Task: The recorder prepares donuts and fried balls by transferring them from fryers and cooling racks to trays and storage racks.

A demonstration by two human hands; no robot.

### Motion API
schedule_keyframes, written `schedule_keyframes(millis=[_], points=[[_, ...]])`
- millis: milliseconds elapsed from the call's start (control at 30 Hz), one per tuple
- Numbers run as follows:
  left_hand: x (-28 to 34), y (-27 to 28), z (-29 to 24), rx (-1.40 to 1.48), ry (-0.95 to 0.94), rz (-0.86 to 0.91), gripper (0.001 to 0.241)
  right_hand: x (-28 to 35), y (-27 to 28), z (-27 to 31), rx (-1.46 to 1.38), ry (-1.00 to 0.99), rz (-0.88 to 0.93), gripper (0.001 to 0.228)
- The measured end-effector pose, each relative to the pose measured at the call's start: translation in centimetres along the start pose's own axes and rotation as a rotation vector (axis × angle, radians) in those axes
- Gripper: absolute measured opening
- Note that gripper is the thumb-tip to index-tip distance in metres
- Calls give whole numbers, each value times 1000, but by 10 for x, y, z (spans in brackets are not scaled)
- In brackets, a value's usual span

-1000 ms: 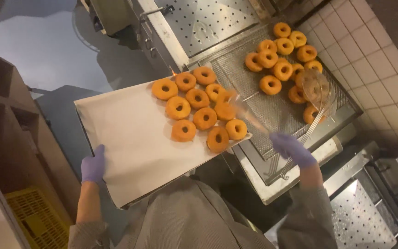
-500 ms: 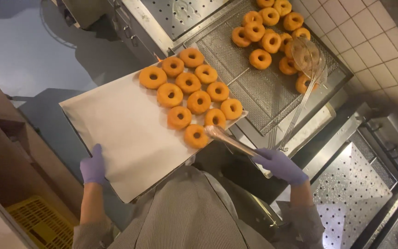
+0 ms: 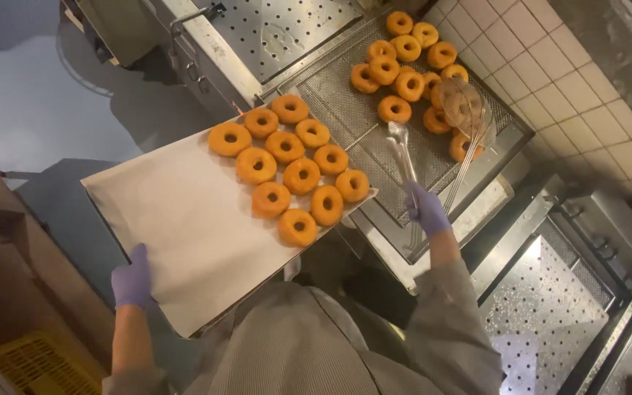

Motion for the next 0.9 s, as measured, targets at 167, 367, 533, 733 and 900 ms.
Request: schedule_keyframes(millis=[167, 367, 533, 733, 900], points=[[-20, -2, 16, -32, -22, 19, 86, -124, -28, -19, -670, -111, 399, 34], [-7, -1, 8, -99, 28, 35, 89, -124, -21, -36, -597, -89, 213, 23], [-39, -8, 39, -96, -98, -33, 90, -15, -47, -6, -308, 32, 312, 24], [-28, -17, 27, -59, -137, -41, 85, 145, -208, 98, 185, 704, 706, 37], [-11, -21, 20, -66, -134, -61, 80, 167, -340, 98, -258, -57, 931, 38]])
Point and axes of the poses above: each hand's wrist, its own x-axis away from the middle knuckle, its own y-axis out of the back of the hand, z = x × y, the point moved 6 cm from there along -x, towards the middle knuckle, and after that the axes turned 12 degrees about x, right-handed, at the moved point
